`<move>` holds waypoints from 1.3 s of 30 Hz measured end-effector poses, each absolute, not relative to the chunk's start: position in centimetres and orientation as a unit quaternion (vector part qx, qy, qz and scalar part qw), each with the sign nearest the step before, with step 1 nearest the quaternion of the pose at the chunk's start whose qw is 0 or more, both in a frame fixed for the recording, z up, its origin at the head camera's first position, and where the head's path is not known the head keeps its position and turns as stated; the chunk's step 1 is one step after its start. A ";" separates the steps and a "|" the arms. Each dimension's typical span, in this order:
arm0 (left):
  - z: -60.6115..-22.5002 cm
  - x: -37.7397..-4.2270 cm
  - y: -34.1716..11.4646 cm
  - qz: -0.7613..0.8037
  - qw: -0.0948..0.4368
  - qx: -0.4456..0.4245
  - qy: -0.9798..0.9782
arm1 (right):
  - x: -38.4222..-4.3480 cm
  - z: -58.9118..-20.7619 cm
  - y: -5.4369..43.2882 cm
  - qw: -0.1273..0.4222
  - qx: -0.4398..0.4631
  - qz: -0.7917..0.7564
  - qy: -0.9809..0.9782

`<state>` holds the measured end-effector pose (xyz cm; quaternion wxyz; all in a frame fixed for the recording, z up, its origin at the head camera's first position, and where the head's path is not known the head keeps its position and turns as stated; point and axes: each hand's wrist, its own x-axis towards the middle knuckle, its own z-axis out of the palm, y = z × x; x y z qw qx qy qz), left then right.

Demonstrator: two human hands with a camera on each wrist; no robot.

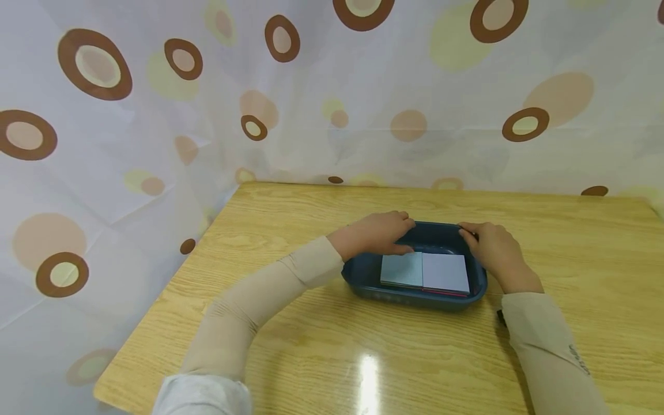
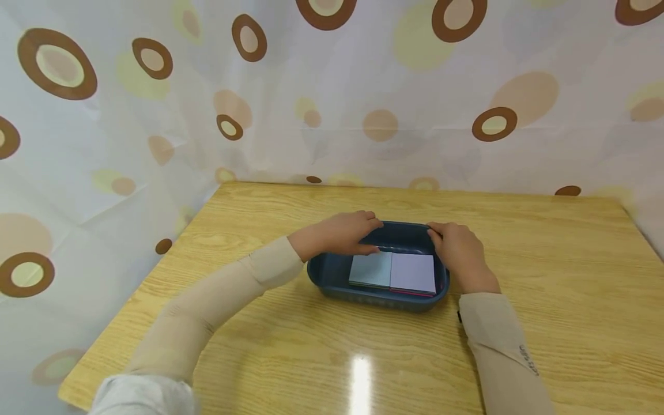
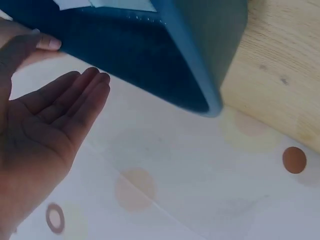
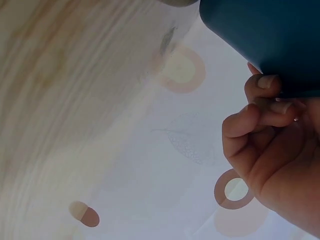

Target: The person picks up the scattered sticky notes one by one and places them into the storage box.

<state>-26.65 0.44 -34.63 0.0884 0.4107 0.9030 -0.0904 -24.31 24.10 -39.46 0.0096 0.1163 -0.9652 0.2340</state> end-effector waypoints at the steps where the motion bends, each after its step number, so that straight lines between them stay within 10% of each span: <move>1: -34.6 -26.7 -0.1 -0.078 0.078 0.402 0.909 | -24.4 -39.4 24.1 0.005 0.116 0.230 -0.966; 21: -37.9 -23.5 -7.6 0.040 0.025 0.197 0.979 | -18.8 -39.3 23.6 0.038 0.102 0.158 -0.981; 39: -38.8 -25.9 -6.9 0.057 0.003 0.135 0.989 | -22.5 -39.5 22.7 0.061 0.084 0.163 -0.981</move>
